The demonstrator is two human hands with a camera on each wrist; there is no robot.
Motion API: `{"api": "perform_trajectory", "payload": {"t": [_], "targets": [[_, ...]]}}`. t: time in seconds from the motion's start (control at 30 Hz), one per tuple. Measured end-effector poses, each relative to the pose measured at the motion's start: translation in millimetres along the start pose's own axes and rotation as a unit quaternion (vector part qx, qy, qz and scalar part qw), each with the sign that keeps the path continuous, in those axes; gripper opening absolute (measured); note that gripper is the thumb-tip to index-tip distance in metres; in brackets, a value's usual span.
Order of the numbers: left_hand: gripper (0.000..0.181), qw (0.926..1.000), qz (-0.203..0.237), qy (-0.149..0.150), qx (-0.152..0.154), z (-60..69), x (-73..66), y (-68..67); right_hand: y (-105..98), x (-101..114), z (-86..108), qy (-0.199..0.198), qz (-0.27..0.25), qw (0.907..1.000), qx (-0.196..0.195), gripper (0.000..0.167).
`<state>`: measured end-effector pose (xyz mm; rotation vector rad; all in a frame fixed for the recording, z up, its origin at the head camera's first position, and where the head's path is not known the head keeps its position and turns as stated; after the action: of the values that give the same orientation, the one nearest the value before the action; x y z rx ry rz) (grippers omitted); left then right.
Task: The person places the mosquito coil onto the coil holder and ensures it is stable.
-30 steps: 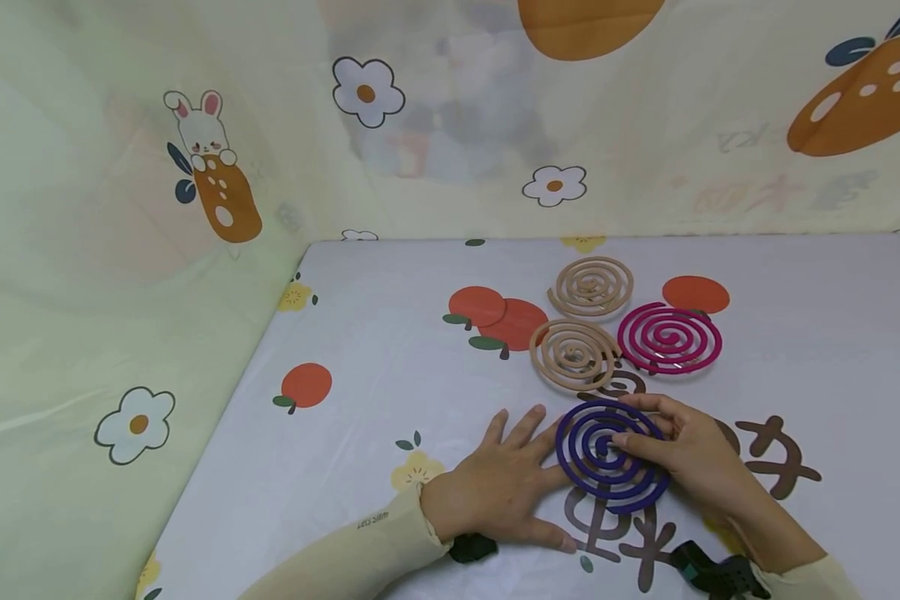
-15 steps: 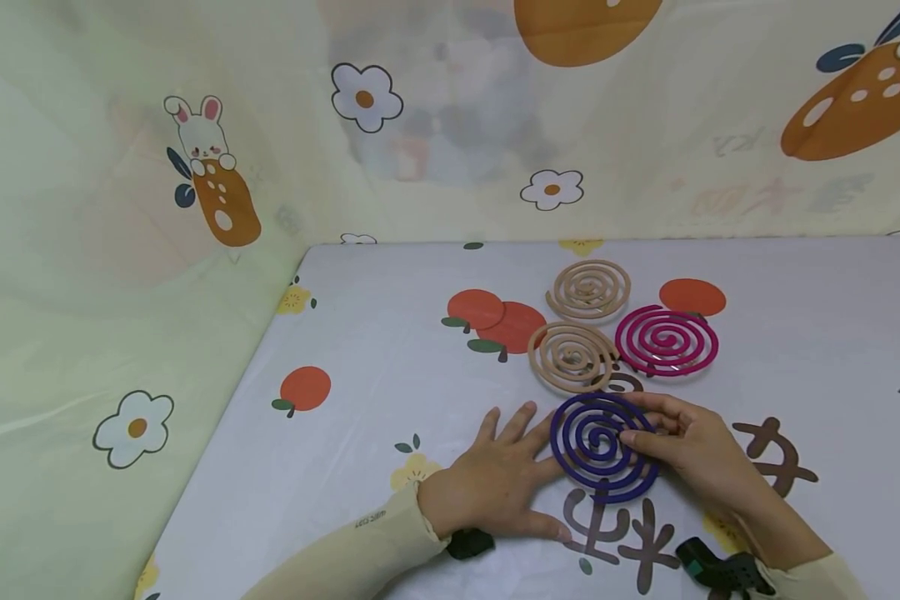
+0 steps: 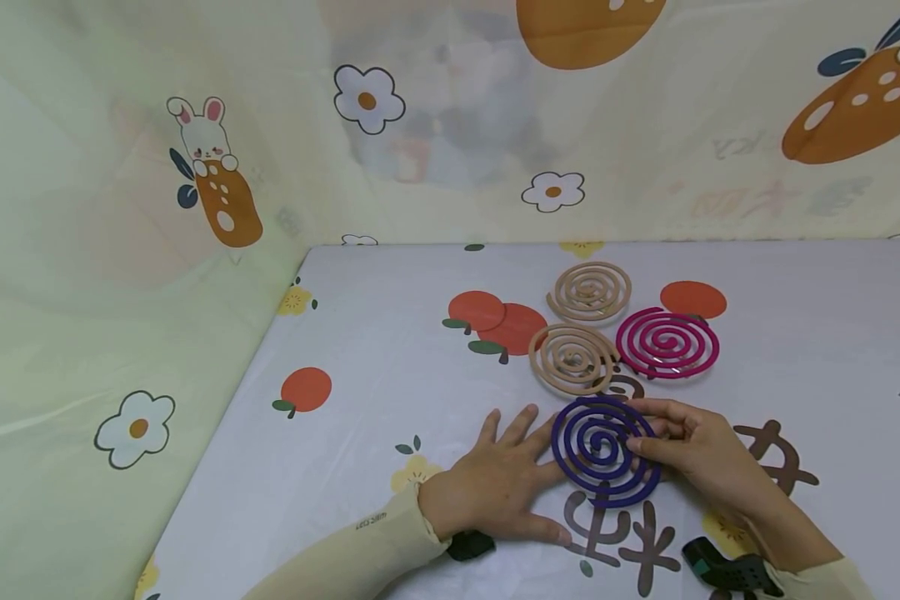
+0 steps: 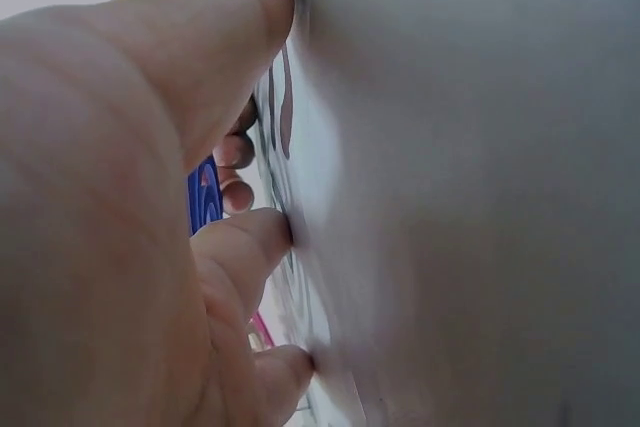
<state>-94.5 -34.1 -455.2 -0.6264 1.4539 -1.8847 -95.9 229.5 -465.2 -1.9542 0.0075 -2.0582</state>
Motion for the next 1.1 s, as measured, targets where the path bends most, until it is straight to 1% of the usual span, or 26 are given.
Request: {"api": "perform_trajectory", "payload": {"t": [0.23,0.37,0.5,0.6,0.73,0.9,1.0,1.1], "targets": [[0.094,1.0000,-0.004,0.007,-0.004,-0.8,0.8,0.1,-2.1,-1.4,0.3,-0.005,-0.001,1.0000,0.004,0.062],[0.095,0.9999,-0.012,0.005,-0.005,-0.5,1.4,0.0,-2.0,-2.4,-0.6,-0.006,0.006,0.9999,0.008,0.062],[0.097,0.9999,-0.009,-0.007,0.009,1.0,2.8,-0.9,-1.0,-3.0,-1.0,0.000,0.007,0.9998,0.016,0.063],[0.098,0.9996,-0.001,-0.022,0.020,0.6,5.8,-2.8,-0.8,-2.4,-1.5,0.000,0.027,0.9995,0.017,0.062],[0.095,0.9989,0.008,-0.038,0.025,-1.8,12.4,-5.6,-4.5,-0.4,-1.6,-0.004,0.073,0.9973,0.007,0.056],[0.088,0.9980,0.022,-0.051,0.030,-4.9,24.2,-8.6,-11.1,0.6,1.0,-0.003,0.083,0.9965,-0.007,0.052],[0.083,0.9974,0.034,-0.059,0.023,-6.9,32.7,-11.8,-14.5,0.3,2.9,-0.004,0.101,0.9947,-0.015,0.051],[0.077,0.9972,0.039,-0.064,0.002,-9.6,41.2,-16.5,-18.5,1.0,3.4,-0.007,0.133,0.9907,-0.027,0.051]]}}
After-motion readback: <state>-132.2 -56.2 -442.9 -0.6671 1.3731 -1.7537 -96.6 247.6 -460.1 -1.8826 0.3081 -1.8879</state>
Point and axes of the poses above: each hand's wrist, its own z-axis away from the middle knuckle, its own y-axis out of the palm, x = y × z, the point moved 2 cm from there along -z, towards the middle knuckle, and after that the axes turned 10 degrees about -y, right-handed, at the moved point
